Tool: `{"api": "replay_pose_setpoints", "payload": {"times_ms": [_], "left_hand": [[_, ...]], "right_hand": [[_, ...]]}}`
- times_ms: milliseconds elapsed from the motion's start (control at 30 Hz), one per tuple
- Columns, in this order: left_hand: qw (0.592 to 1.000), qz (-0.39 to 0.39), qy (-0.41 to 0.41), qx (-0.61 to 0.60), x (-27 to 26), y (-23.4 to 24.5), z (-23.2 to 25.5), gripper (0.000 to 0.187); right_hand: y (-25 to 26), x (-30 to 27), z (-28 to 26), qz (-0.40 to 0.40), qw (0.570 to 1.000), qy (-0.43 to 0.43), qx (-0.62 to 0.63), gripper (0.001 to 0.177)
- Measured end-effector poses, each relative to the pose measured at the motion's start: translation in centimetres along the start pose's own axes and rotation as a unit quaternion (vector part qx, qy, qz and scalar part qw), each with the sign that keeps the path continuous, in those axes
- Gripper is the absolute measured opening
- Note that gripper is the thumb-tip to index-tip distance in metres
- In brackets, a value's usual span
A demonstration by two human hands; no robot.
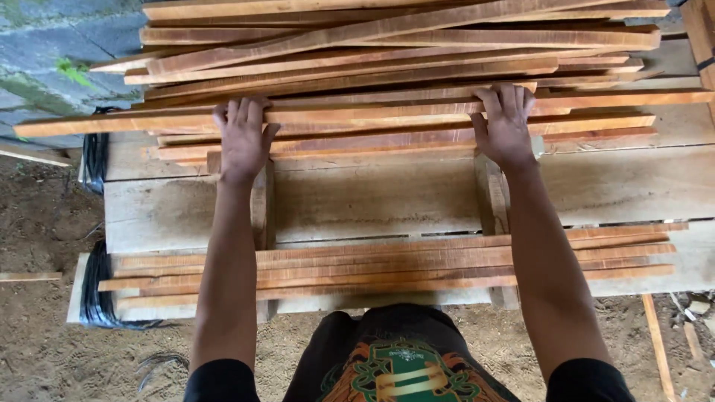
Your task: Arranging thin wooden slats into a sorting rack on a workbench.
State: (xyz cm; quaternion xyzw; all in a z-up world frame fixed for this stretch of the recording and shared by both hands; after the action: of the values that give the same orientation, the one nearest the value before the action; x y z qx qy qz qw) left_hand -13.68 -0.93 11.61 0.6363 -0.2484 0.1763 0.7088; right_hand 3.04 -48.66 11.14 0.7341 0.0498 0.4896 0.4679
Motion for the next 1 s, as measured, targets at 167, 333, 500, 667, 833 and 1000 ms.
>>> {"api": "replay_pose_setpoints", "payload": {"times_ms": [167, 333, 500, 667, 833, 1000], "left_hand": [[0.999, -0.037, 0.027, 0.0, -5.1, 2.1, 1.8, 0.039], [0.997, -0.057, 0.044, -0.001, -10.1, 2.1, 3.8, 0.04], [0.988, -0.126, 0.074, -0.053, -14.7, -2.6, 3.5, 0.038], [0.99, -0.129, 0.057, -0.013, -16.8, -10.9, 1.5, 0.037], [0.973, -0.214, 0.084, 0.029, -16.1, -11.2, 2.0, 0.041], [0.941, -0.291, 0.159, -0.069, -13.9, -8.7, 3.2, 0.047]], "right_hand": [[1.5, -2.5, -2.3, 0.03, 1.0, -0.006, 0.001, 0.046], [0.6, -8.0, -3.4, 0.017, 1.0, -0.018, -0.016, 0.044], [1.5, -10.2, -5.9, -0.018, 0.999, -0.044, -0.013, 0.046], [-4.5, -12.4, -3.7, -0.177, 0.97, -0.167, -0.009, 0.052], [-7.4, -14.5, -2.5, -0.24, 0.957, -0.146, -0.072, 0.06], [-8.4, -14.6, -1.4, -0.375, 0.896, -0.236, -0.011, 0.071]]}}
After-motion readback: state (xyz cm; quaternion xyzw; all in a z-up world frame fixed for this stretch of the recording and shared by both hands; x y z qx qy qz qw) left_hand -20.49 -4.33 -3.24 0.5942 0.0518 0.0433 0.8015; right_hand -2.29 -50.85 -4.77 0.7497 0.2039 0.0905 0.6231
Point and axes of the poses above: each hand's wrist, its own x-axis towards the middle knuckle, its own y-axis out of the back of the hand, z = x × y, the point moved 1 cm from there along x, towards the middle knuckle, and after that the axes turned 2 degrees about z, right-handed, at the moved point
